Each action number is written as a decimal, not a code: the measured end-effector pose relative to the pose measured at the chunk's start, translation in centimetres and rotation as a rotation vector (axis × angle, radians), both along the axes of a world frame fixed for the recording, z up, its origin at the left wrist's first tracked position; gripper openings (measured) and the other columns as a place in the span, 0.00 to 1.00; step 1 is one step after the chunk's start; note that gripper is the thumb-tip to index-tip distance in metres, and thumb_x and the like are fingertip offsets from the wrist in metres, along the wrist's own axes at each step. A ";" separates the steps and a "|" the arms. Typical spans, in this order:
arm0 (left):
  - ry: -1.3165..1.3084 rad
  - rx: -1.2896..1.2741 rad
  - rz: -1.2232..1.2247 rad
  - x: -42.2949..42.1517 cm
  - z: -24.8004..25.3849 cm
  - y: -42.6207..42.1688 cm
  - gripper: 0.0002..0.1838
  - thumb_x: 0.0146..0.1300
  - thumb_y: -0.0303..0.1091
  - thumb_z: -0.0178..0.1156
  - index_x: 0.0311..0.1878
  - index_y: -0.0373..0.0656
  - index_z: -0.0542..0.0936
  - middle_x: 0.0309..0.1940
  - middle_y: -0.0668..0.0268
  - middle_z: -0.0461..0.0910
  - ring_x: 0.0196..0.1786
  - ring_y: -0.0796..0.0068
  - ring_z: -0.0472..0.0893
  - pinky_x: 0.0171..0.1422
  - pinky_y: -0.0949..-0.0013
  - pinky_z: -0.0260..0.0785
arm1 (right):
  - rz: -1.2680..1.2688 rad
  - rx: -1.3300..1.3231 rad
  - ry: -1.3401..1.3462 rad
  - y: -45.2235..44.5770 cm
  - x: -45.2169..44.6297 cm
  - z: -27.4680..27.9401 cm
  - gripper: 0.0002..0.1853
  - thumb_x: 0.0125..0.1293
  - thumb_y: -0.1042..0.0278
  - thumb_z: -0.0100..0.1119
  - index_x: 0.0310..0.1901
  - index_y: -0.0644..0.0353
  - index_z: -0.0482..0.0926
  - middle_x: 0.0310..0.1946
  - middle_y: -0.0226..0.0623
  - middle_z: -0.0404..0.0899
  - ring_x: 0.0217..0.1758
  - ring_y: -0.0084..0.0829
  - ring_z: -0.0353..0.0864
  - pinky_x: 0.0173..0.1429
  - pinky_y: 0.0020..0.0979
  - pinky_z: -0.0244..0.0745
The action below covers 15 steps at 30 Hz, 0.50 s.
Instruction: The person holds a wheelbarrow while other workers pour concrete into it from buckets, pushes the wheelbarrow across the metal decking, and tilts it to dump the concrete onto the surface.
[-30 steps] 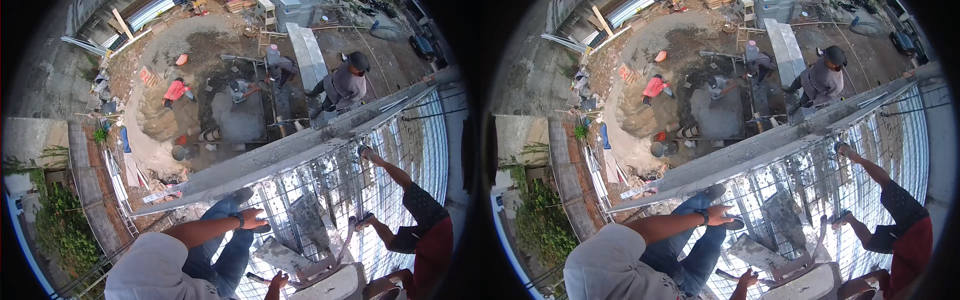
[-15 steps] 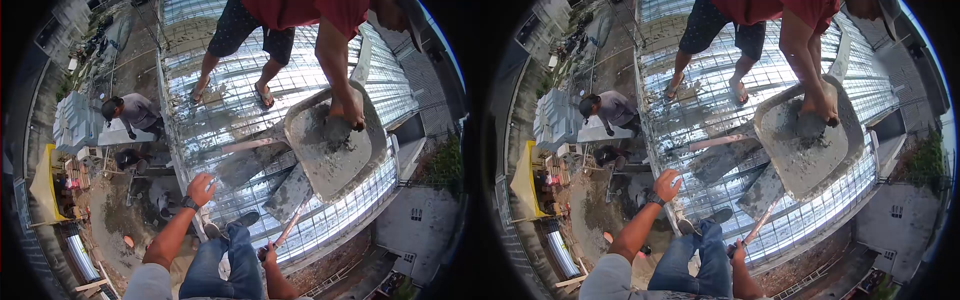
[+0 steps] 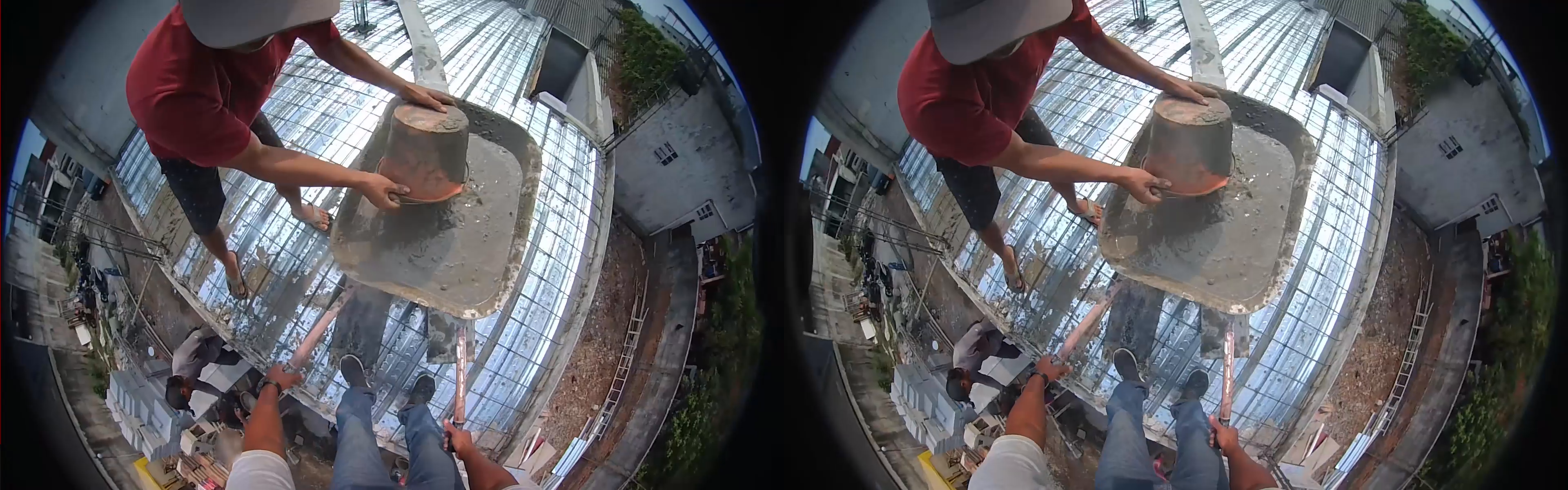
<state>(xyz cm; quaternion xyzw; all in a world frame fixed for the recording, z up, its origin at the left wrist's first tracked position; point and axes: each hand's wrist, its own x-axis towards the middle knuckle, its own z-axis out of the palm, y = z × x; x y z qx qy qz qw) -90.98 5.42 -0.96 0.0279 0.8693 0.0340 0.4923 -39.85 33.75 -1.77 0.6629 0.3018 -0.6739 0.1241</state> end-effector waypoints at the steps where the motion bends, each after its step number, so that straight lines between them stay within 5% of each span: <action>1: -0.030 -0.024 0.046 0.1 -0.7 -0.6 0.50 0.35 0.68 0.73 0.53 0.33 0.80 0.58 0.46 0.77 0.60 0.52 0.78 0.63 0.58 0.71 | -0.019 0.006 -0.033 0.0 0.1 0.4 0.28 0.56 0.44 0.71 0.25 0.66 0.77 0.17 0.38 0.74 0.15 0.32 0.74 0.22 0.34 0.73; 3: 0.258 -0.038 -0.147 0.4 -3.4 -1.7 0.53 0.33 0.67 0.74 0.54 0.27 0.78 0.57 0.43 0.77 0.59 0.52 0.78 0.62 0.58 0.72 | -0.064 0.022 -0.085 0.1 -0.9 0.5 0.29 0.56 0.43 0.71 0.22 0.67 0.77 0.15 0.38 0.73 0.14 0.32 0.73 0.20 0.34 0.70; 5: 0.230 -0.028 -0.033 0.8 0.4 0.4 0.56 0.34 0.68 0.73 0.55 0.23 0.75 0.58 0.40 0.75 0.61 0.52 0.77 0.63 0.58 0.71 | 0.020 0.084 -0.168 0.4 -0.2 0.0 0.29 0.55 0.43 0.72 0.21 0.66 0.76 0.15 0.38 0.73 0.12 0.32 0.72 0.18 0.34 0.68; 15: 0.142 -0.141 -0.169 2.0 3.6 3.9 0.52 0.39 0.72 0.66 0.54 0.30 0.79 0.52 0.43 0.80 0.56 0.51 0.80 0.59 0.58 0.74 | 0.091 0.128 -0.318 5.2 -0.5 5.0 0.26 0.52 0.46 0.75 0.26 0.66 0.77 0.18 0.37 0.76 0.15 0.29 0.73 0.18 0.35 0.68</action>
